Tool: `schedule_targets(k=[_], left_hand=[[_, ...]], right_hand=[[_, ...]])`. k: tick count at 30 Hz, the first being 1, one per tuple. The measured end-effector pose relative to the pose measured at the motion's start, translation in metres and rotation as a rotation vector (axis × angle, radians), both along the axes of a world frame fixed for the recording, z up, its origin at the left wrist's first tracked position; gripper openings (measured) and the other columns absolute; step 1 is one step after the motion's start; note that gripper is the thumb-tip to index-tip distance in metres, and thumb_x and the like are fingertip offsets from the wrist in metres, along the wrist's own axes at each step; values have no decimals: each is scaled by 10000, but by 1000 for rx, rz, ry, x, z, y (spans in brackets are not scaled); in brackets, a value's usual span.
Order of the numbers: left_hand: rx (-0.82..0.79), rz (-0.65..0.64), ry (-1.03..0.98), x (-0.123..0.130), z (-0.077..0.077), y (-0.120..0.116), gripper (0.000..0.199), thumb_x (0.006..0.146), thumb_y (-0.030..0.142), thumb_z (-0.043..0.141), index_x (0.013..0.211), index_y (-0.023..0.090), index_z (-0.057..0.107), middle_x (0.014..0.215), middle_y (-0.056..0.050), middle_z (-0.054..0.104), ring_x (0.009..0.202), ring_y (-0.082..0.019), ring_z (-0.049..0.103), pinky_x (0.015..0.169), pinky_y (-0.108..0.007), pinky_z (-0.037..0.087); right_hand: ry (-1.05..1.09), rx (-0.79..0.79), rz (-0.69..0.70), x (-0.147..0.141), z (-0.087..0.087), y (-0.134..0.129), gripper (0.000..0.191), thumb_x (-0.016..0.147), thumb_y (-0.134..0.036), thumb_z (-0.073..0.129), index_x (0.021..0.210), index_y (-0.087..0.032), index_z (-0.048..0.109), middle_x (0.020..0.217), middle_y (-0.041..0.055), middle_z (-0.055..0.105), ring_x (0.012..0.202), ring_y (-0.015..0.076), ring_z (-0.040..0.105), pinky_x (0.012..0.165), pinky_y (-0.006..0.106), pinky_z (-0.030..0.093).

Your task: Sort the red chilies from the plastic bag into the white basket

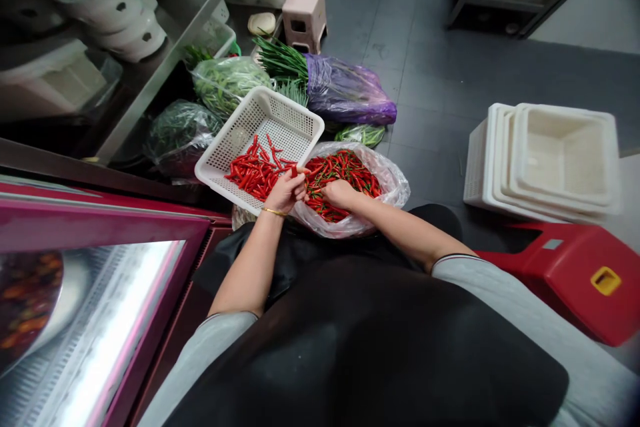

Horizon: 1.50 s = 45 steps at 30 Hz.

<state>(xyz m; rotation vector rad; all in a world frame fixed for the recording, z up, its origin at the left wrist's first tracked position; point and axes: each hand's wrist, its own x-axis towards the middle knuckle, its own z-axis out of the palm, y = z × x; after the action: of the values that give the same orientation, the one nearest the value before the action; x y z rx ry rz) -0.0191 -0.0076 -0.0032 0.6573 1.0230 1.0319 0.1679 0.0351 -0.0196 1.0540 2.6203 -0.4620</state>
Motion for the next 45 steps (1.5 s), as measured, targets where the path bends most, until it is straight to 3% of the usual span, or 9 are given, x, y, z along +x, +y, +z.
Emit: schedule_targets(k=[4,9,13,19,24,28,33,40,45], left_hand=[[-190,56,-127,5,-3,-13,220,728,339,641,834,164,560,672,-43,653,721,-203,676,729,-394,543],[-204,47,-297,23,14,-22,150,771,287,544,822,154,591,934,-146,723,1027,-298,669,866,-492,518],[-216,3,-310,36,31,-28,151,780,247,557,874,145,617,954,-138,721,1057,-305,655,880,-512,518],[-158,-43,-188,47,43,-50,246,738,236,658,970,156,648,902,-89,710,941,-259,684,830,-440,550],[-125,172,-59,-2,42,-83,178,725,245,646,877,153,651,852,-74,698,884,-212,681,852,-422,539],[-150,452,6,-55,41,-120,61,710,233,602,690,176,590,506,51,434,498,-92,498,710,-365,556],[-111,506,48,-84,55,-147,281,799,378,516,583,202,558,449,65,231,396,-77,313,605,-321,526],[-94,229,-12,-38,46,-87,139,660,254,609,732,139,640,548,2,524,536,-134,538,596,-327,525],[-160,2,322,27,8,-24,117,687,257,614,691,162,546,424,104,287,356,-54,259,418,-213,321]], right_hand=[[63,0,-79,11,9,4,388,959,-409,417,1016,-138,689,974,142,716,866,220,668,685,263,446],[554,-104,-273,30,31,-1,331,930,-390,486,1062,-165,689,1000,86,720,865,171,656,765,258,464],[959,-240,-399,25,52,-15,275,868,-346,567,1032,-169,699,1010,62,715,881,155,647,813,272,473],[977,-297,-321,28,74,-31,157,819,-306,619,826,-167,691,826,24,689,759,131,609,739,249,454],[979,-341,-344,20,76,-42,181,843,-327,603,856,-161,674,754,5,676,671,120,587,659,229,432],[848,-284,-195,-24,66,-52,141,856,-264,600,902,-167,691,871,34,715,767,136,623,729,232,431],[622,-181,-34,-40,63,-40,233,885,-335,595,1009,-169,701,892,51,728,814,162,640,734,238,409],[31,39,-162,37,37,-18,356,891,-441,554,981,-127,694,1000,145,701,892,232,651,736,279,445],[-204,28,-63,67,7,-46,310,923,-297,457,1073,-131,671,1064,168,665,895,247,672,718,295,478]])
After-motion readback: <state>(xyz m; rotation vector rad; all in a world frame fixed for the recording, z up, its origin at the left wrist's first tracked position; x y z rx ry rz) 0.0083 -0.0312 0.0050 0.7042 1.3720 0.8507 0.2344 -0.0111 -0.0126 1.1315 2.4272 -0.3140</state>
